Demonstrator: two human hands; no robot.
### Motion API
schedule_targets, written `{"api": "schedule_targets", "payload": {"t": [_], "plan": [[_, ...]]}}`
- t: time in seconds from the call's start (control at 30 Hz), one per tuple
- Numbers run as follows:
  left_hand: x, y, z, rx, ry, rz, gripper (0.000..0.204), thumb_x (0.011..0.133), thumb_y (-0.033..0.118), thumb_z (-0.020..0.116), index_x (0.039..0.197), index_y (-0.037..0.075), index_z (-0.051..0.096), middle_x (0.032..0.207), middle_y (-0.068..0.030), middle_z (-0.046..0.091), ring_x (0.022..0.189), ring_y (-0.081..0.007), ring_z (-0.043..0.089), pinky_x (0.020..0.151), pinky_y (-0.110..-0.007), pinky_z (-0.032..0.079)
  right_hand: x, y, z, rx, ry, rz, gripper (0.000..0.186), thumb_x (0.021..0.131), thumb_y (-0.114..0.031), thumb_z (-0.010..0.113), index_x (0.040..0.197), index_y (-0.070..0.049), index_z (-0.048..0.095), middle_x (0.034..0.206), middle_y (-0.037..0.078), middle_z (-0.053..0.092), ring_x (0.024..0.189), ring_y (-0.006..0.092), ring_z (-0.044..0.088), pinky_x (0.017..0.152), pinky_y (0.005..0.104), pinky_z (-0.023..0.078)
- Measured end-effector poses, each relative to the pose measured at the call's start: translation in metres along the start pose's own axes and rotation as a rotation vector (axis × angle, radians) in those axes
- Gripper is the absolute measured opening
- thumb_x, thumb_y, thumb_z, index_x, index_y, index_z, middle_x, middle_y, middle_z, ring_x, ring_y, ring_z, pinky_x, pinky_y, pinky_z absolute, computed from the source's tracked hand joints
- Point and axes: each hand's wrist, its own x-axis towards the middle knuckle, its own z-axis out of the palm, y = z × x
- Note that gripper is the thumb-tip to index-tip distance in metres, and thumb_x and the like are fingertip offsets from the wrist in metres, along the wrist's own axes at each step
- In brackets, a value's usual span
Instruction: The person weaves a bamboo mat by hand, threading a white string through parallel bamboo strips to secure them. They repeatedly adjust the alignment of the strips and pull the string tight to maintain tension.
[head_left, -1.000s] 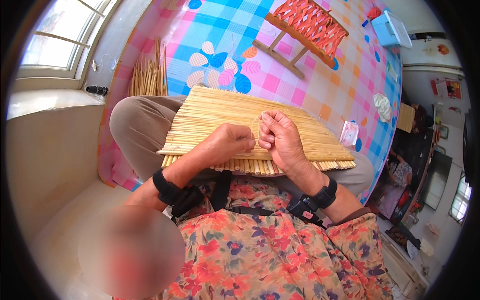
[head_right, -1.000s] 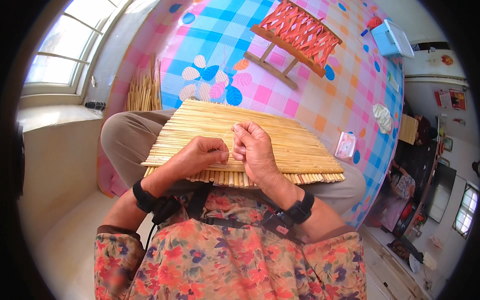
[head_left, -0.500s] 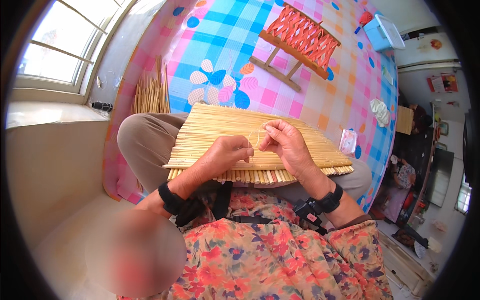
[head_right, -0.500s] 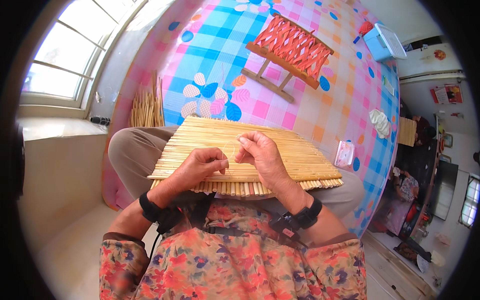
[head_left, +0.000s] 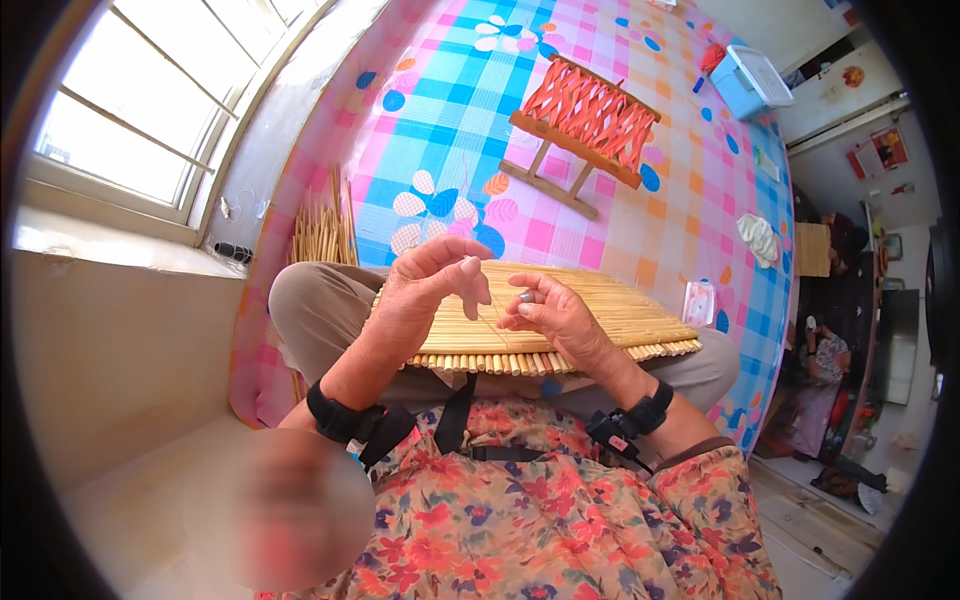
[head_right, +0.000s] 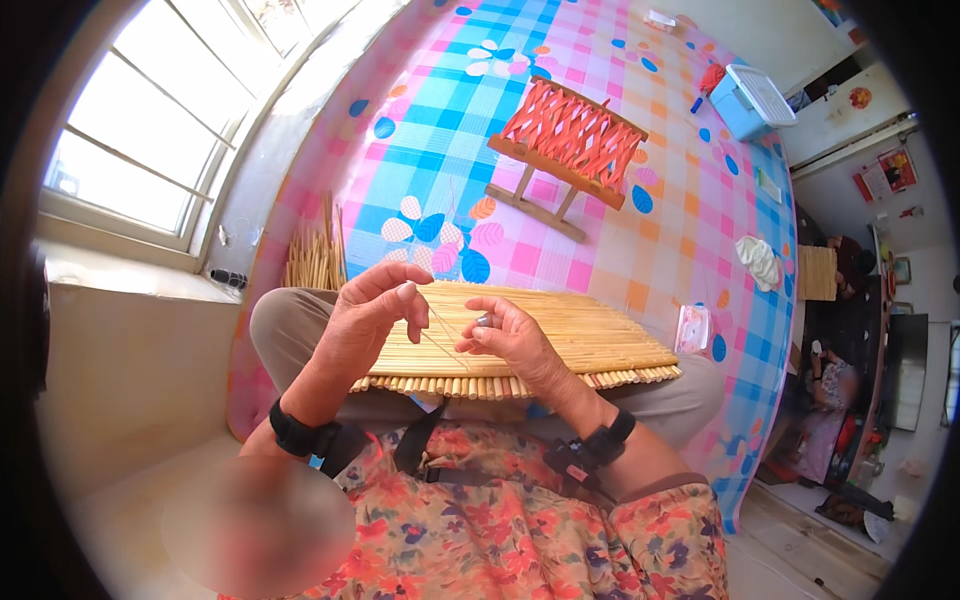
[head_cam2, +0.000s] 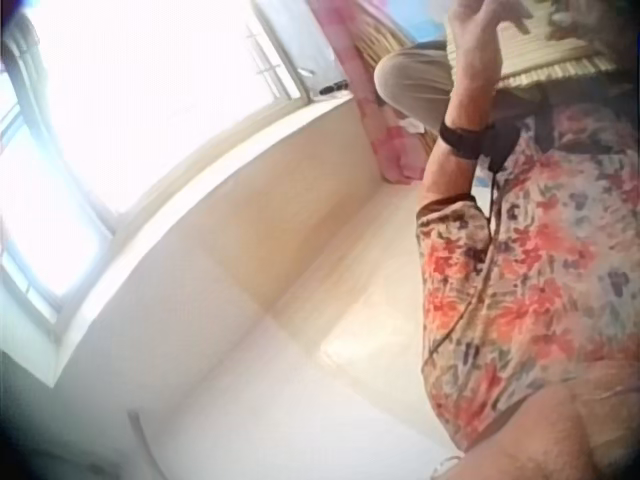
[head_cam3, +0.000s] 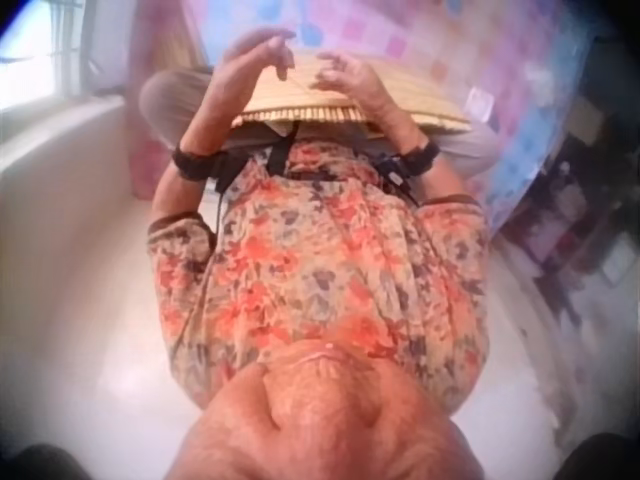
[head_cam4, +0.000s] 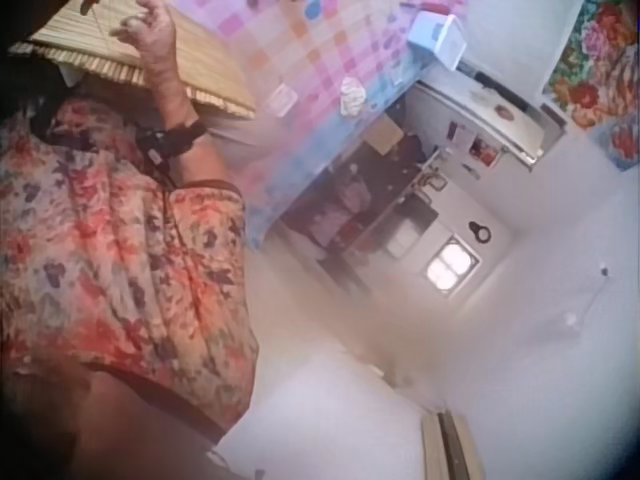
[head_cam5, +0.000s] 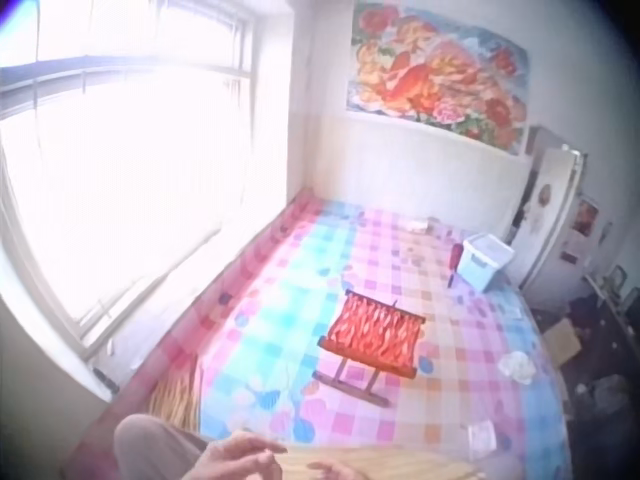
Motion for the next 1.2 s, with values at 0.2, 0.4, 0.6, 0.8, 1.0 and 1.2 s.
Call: {"api": "schedule_targets", "payload": {"t": [0.2, 0.4, 0.6, 0.8, 1.0, 1.2], "plan": [[-0.007, 0.008, 0.006, 0.032, -0.063, 0.000, 0.032, 0.103, 0.020, 0.054, 0.126, -0.001, 0.058, 0.092, -0.0118, 0.068, 0.069, -0.0136, 0.063, 0.065, -0.026, 0.051, 0.000, -0.006, 0.007, -0.057, -0.074, -0.033, 0.048, 0.094, -0.010, 0.065, 0.138, -0.001, 0.046, 0.108, 0.008, 0.061, 0.100, 0.0179, 0.066, 0.093, 0.0312, 0.052], [-0.008, 0.004, 0.011, 0.106, -0.087, 0.035, 0.038, 0.107, 0.024, 0.047, 0.134, -0.003, 0.053, 0.104, -0.0159, 0.070, 0.071, -0.0170, 0.065, 0.072, -0.029, 0.053, 0.006, 0.004, 0.011, -0.189, -0.094, -0.076, 0.046, 0.094, -0.009, 0.066, 0.136, -0.001, 0.051, 0.106, 0.005, 0.062, 0.098, 0.0135, 0.064, 0.089, 0.0278, 0.051], [-0.011, 0.006, 0.008, 0.017, -0.081, -0.011, 0.043, 0.110, 0.029, 0.039, 0.136, -0.003, 0.050, 0.108, -0.0188, 0.070, 0.082, -0.0246, 0.071, 0.082, -0.034, 0.056, 0.004, -0.015, 0.017, -0.158, -0.092, -0.152, 0.040, 0.096, -0.010, 0.065, 0.133, -0.002, 0.055, 0.102, 0.004, 0.065, 0.094, 0.0128, 0.064, 0.086, 0.0272, 0.052], [-0.018, -0.003, 0.002, 0.022, -0.116, -0.087, 0.044, 0.108, 0.031, 0.042, 0.135, -0.002, 0.051, 0.099, -0.0176, 0.072, 0.084, -0.0244, 0.072, 0.081, -0.034, 0.056, 0.005, -0.054, 0.023, -0.122, -0.041, -0.206, 0.034, 0.097, -0.013, 0.066, 0.128, -0.002, 0.059, 0.096, 0.005, 0.066, 0.081, 0.0100, 0.064, 0.076, 0.0262, 0.055], [-0.019, -0.010, -0.002, 0.110, -0.132, -0.095, 0.041, 0.106, 0.029, 0.047, 0.130, -0.003, 0.056, 0.086, -0.0117, 0.071, 0.082, -0.0183, 0.070, 0.082, -0.032, 0.054, 0.009, -0.072, 0.025, -0.100, -0.179, -0.184, 0.032, 0.100, -0.016, 0.059, 0.129, -0.001, 0.059, 0.093, 0.005, 0.066, 0.067, 0.0085, 0.058, 0.066, 0.0252, 0.054], [-0.018, -0.022, -0.006, 0.239, -0.127, -0.157, 0.037, 0.104, 0.031, 0.054, 0.112, -0.003, 0.065, 0.087, -0.0073, 0.070, 0.083, -0.0132, 0.066, 0.084, -0.030, 0.051, 0.009, -0.081, 0.040, -0.174, -0.125, -0.214, 0.031, 0.101, -0.015, 0.057, 0.129, 0.000, 0.059, 0.093, 0.006, 0.065, 0.062, 0.0082, 0.055, 0.060, 0.0240, 0.051]]}}
